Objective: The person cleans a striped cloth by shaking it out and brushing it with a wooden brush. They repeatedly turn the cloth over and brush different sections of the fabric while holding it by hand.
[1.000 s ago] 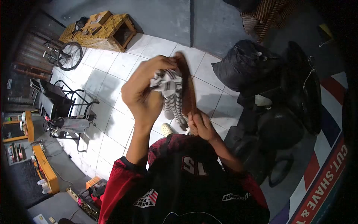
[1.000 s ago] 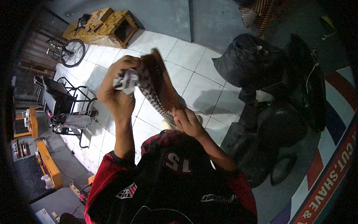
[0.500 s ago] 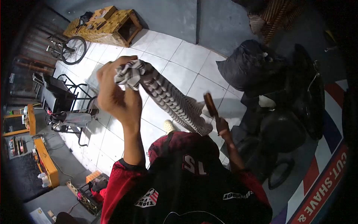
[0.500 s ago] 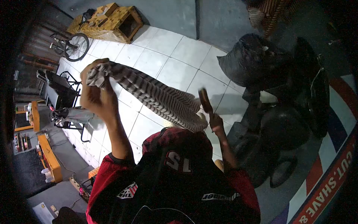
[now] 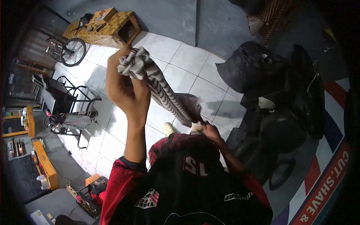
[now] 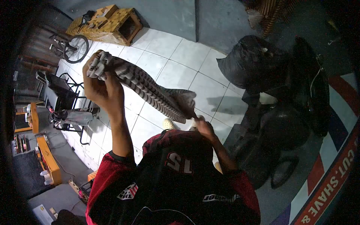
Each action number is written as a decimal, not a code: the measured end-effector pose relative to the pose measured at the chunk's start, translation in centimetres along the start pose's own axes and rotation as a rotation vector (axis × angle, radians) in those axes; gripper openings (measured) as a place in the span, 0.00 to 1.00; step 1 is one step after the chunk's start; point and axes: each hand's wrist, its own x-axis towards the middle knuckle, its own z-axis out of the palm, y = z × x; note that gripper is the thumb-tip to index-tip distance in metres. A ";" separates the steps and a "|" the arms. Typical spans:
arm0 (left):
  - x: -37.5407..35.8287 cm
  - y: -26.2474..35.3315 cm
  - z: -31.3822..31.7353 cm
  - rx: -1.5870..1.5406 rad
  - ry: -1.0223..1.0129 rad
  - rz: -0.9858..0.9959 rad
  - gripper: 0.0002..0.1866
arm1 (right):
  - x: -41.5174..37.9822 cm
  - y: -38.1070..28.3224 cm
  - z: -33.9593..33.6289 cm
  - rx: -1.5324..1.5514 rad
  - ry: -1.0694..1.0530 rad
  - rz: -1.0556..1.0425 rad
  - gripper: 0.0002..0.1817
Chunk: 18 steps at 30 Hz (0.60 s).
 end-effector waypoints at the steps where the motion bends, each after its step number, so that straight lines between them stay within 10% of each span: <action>1: 0.1 -0.5 -0.7 0.034 -0.014 -0.008 0.10 | -1.2 2.5 1.9 0.027 -0.191 0.191 0.18; 5: 0.9 -1.6 -2.2 0.131 0.195 0.024 0.10 | -7.3 11.6 6.0 -0.105 -0.431 0.456 0.18; 8: 1.7 -1.0 -2.1 0.111 0.168 -0.008 0.08 | -9.5 14.3 7.2 0.065 -0.247 0.892 0.27; 11: 1.6 -0.8 -1.4 0.135 0.148 -0.110 0.08 | -8.2 14.6 6.6 0.178 0.404 0.821 0.29; 12: 1.7 -0.9 -1.4 0.146 0.151 -0.102 0.08 | -6.4 11.1 2.1 0.697 0.369 1.103 0.30; 14: 2.0 -1.2 -1.4 0.163 0.149 -0.083 0.08 | -5.6 12.8 1.2 1.155 0.549 1.001 0.27; 18: 1.9 -1.8 -1.4 0.103 0.078 -0.051 0.07 | -3.9 14.5 0.6 0.903 0.634 0.951 0.24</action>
